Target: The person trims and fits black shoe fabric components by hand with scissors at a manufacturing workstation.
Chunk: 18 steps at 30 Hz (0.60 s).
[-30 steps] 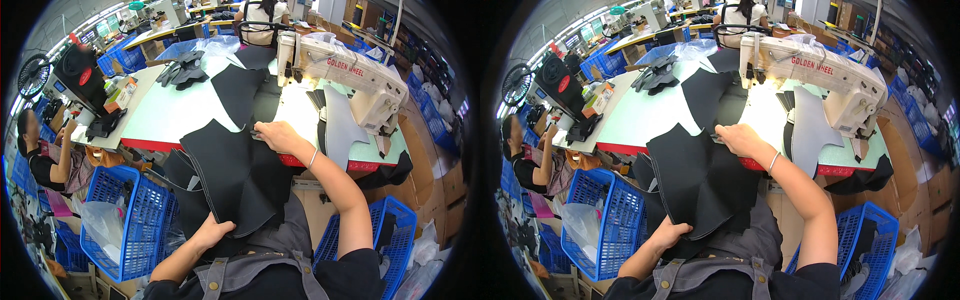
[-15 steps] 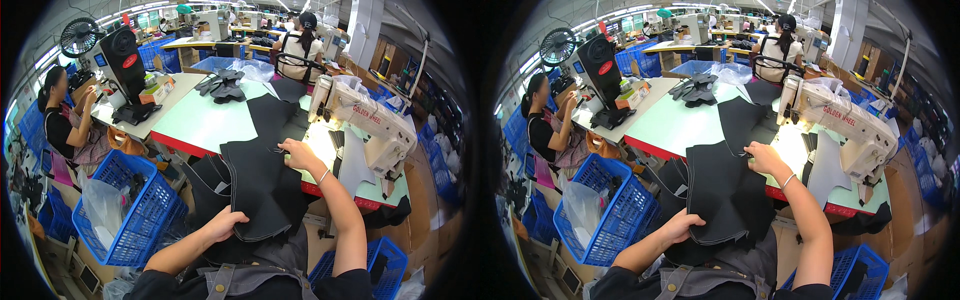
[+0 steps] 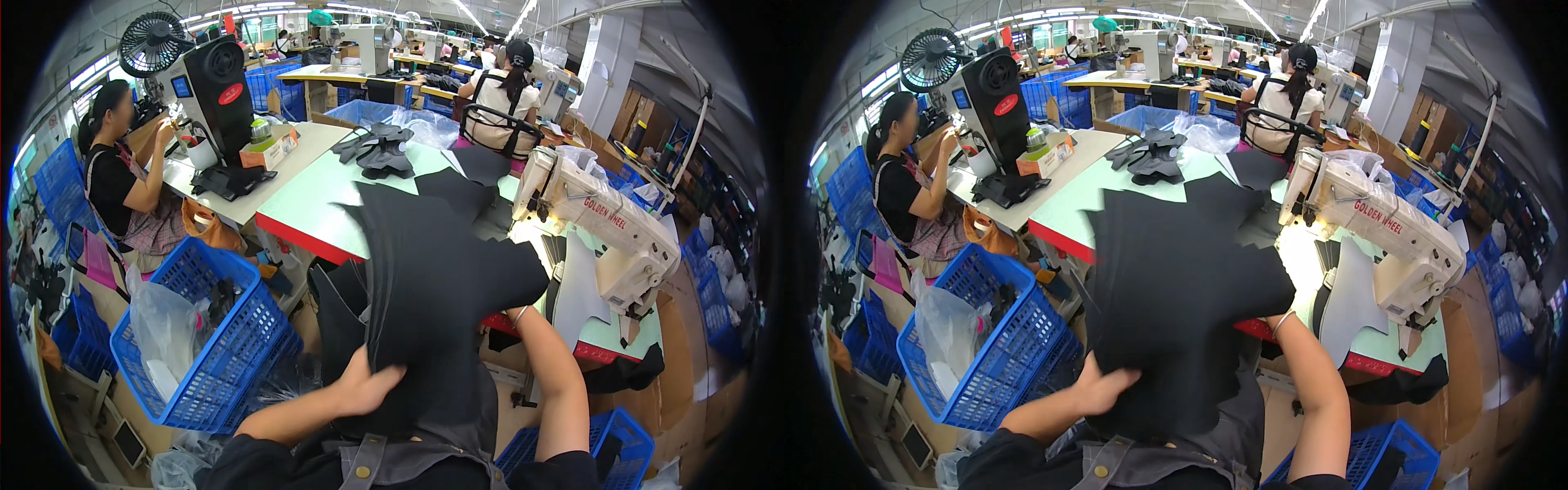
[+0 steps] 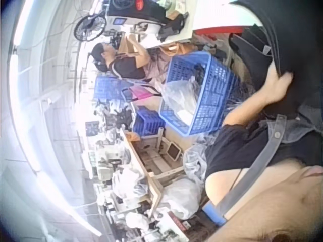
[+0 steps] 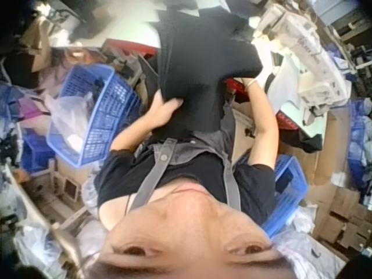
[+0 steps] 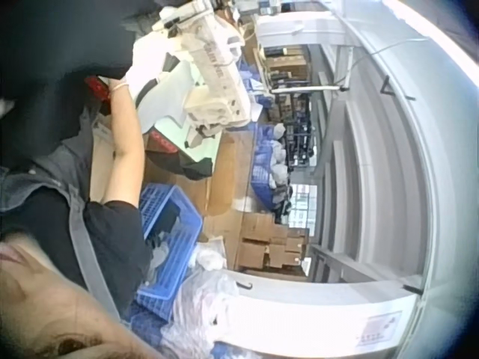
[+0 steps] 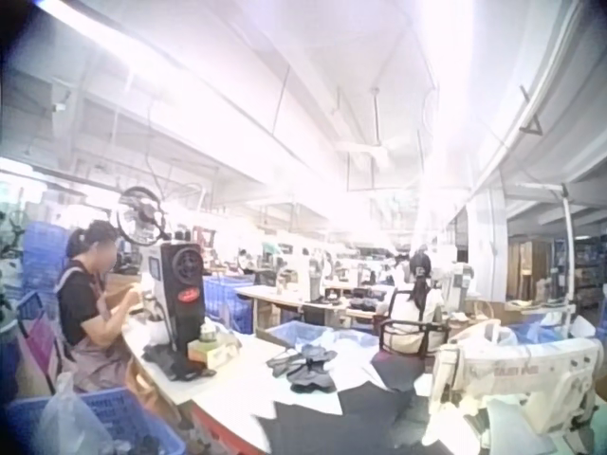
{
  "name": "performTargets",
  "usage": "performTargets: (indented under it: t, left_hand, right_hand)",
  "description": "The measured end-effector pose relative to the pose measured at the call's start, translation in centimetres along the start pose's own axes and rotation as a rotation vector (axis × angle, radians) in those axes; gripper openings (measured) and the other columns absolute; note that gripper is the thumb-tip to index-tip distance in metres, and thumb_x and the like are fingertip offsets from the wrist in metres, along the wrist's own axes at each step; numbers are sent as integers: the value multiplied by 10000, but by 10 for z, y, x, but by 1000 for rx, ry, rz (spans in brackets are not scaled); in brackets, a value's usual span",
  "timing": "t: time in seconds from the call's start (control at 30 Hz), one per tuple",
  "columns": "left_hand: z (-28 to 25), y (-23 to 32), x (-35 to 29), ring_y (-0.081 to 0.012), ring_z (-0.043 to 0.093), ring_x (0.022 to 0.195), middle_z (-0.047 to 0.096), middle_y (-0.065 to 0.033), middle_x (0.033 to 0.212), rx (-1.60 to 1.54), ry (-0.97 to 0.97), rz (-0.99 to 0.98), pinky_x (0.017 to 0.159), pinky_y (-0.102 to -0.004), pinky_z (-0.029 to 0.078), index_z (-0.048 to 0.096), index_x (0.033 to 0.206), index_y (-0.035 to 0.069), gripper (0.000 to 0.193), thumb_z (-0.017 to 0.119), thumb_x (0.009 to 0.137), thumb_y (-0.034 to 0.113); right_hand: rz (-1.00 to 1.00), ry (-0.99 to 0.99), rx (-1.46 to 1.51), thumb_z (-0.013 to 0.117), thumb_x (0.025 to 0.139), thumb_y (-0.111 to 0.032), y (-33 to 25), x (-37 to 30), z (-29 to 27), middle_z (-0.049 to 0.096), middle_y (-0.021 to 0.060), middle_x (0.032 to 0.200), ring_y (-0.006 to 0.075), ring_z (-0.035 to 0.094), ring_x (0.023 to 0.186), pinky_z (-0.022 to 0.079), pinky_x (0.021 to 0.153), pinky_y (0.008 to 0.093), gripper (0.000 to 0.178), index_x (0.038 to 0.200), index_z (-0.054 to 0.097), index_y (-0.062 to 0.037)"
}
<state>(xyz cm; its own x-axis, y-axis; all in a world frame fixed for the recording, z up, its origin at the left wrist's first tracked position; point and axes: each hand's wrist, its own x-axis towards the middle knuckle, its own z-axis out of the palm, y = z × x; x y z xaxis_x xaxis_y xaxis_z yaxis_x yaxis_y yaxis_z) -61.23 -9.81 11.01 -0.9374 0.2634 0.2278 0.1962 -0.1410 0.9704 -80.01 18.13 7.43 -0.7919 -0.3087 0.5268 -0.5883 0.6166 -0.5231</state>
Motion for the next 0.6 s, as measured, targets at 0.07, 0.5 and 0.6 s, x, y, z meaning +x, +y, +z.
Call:
performTargets:
  t: [0.07,0.5,0.6]
  left_hand:
    - [6,-12,-33,-156,546,911,584,-63,989,8,111,150,807,-278,441,530,1095,-30,306,503,792,-3]
    - [-6,-52,-54,-285,592,989,566,-181,1108,-836,171,-760,852,-407,511,491,1133,-79,387,464,748,-50]
    - [-2,-49,-53,-304,591,1003,561,-204,1132,-821,178,-754,880,-424,498,479,1152,-102,406,454,754,-26]
  right_hand:
    - [-149,81,23,592,779,-129,3,3,7,628,126,923,287,626,826,502,710,351,255,1026,590,-65]
    - [-77,417,-350,633,746,-117,-38,82,-4,570,110,764,304,545,748,453,650,399,120,826,572,-53]
    - [-135,534,-134,594,832,-119,-87,102,-40,496,122,624,281,505,560,394,523,353,136,765,541,-14]
